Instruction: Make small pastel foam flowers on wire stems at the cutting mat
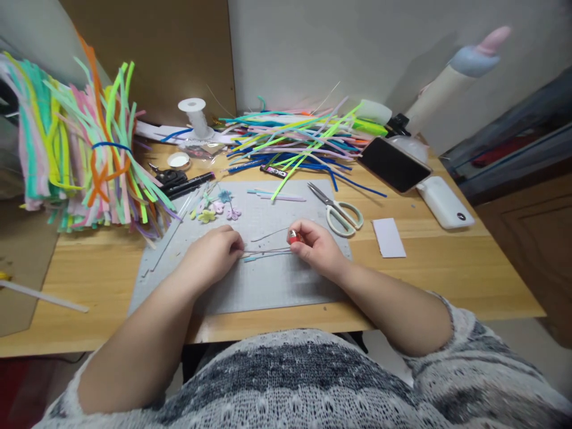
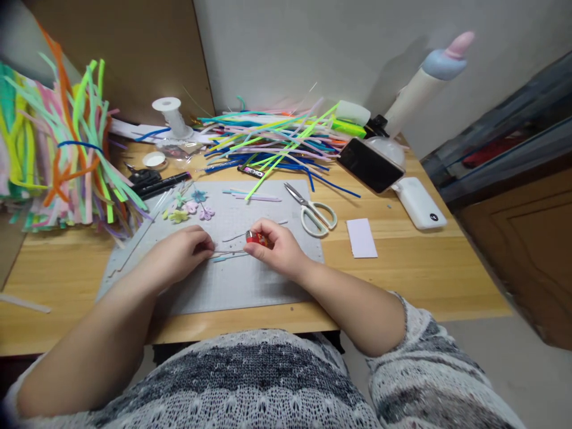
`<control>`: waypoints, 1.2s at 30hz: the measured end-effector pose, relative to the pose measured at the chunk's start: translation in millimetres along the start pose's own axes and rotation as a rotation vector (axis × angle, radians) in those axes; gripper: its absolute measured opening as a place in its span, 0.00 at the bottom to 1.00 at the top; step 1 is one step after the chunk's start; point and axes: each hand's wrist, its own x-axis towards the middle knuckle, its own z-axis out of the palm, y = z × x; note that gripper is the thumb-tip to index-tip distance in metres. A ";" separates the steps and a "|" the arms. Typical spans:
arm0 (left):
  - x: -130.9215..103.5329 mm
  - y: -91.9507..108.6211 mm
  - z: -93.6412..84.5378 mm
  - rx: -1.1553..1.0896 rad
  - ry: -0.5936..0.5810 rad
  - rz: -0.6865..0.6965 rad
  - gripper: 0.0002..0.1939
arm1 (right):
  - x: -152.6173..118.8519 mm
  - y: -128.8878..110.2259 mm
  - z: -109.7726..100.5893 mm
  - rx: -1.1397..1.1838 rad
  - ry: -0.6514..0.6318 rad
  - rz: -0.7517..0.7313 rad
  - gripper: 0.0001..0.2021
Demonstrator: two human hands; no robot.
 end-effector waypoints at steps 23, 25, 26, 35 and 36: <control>-2.6 10.3 -27.9 -0.342 0.205 -0.077 0.05 | 7.6 2.9 -5.2 0.112 0.388 -0.028 0.09; -3.0 10.4 -28.1 -0.348 0.218 -0.081 0.05 | 9.3 3.4 -4.2 0.182 0.386 -0.004 0.09; -3.3 10.7 -28.1 -0.358 0.227 -0.093 0.05 | 10.2 3.6 -4.0 0.221 0.394 -0.002 0.09; -3.5 17.9 -22.1 -0.791 0.302 -0.241 0.12 | 14.7 -1.2 -6.6 0.431 0.490 -0.052 0.10; -3.0 19.0 -21.5 -0.808 0.311 -0.246 0.12 | 14.7 -2.2 -6.7 0.434 0.499 -0.055 0.10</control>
